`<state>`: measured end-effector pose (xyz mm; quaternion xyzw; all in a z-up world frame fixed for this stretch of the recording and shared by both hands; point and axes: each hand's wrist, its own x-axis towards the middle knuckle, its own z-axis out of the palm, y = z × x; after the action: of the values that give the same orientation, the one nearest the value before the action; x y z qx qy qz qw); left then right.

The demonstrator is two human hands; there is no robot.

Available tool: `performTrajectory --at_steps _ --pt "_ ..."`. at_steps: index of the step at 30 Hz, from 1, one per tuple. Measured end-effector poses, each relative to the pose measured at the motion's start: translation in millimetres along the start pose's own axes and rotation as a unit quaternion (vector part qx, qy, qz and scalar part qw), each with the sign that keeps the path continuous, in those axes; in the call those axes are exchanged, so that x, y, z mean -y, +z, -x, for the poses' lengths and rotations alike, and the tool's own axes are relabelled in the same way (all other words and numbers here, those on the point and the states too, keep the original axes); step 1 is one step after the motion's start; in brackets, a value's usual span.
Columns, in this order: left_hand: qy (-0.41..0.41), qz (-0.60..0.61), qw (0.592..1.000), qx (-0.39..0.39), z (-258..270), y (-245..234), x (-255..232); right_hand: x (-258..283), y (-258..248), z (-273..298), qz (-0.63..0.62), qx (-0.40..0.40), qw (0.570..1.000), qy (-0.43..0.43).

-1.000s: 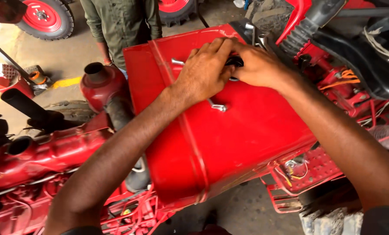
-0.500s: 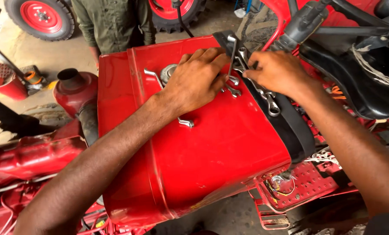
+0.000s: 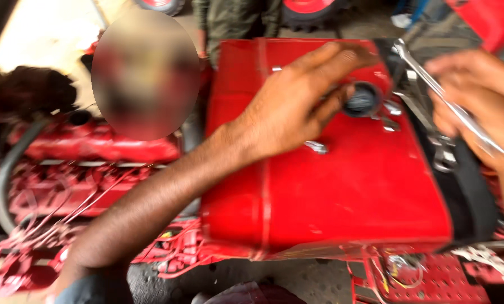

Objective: The person handles a red bucket over a tractor engine, wipes components with a cloth, and uses a wrench to loosen and remove metal fittings and lines on the engine block.

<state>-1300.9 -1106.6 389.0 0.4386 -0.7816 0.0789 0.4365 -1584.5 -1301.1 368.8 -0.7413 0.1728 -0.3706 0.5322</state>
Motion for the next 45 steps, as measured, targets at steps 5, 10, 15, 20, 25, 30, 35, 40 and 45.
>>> performTrajectory --at_steps 5,10,15,20,25,30,35,40,45 --pt "0.145 -0.073 0.984 -0.069 61.2 -53.5 -26.1 8.7 91.6 46.3 -0.408 0.207 0.884 0.093" --pt "-0.092 -0.054 0.993 0.054 148.8 -96.1 -17.9 19.3 228.6 58.8 -0.502 0.149 0.843 0.123" --pt "-0.25 0.213 0.944 0.046 238.4 -160.6 -8.2 1.5 379.4 47.6 -0.425 0.053 0.903 0.026" --pt "-0.391 0.37 0.842 0.043 298.0 -207.3 19.0 -27.6 473.5 25.9 -0.432 0.007 0.902 0.007" --pt "-0.322 -0.13 0.931 -0.11 366.3 -252.4 111.1 -43.9 522.0 12.9 -0.395 0.005 0.919 0.003" --pt "-0.29 -0.433 0.847 -0.101 426.2 -275.1 247.0 -65.2 547.5 9.3 -0.49 0.071 0.867 0.056" --pt "-0.342 -0.273 0.896 -0.072 435.5 -264.7 234.4 -81.3 555.4 5.2 -0.48 0.075 0.871 0.074" --pt "-0.366 -0.129 0.921 -0.026 439.6 -246.9 110.8 -101.8 554.3 25.7 -0.384 0.06 0.921 -0.022" --pt "-0.313 -0.271 0.91 -0.03 473.5 -227.3 32.2 -112.5 549.1 36.4 -0.437 0.191 0.873 0.103"
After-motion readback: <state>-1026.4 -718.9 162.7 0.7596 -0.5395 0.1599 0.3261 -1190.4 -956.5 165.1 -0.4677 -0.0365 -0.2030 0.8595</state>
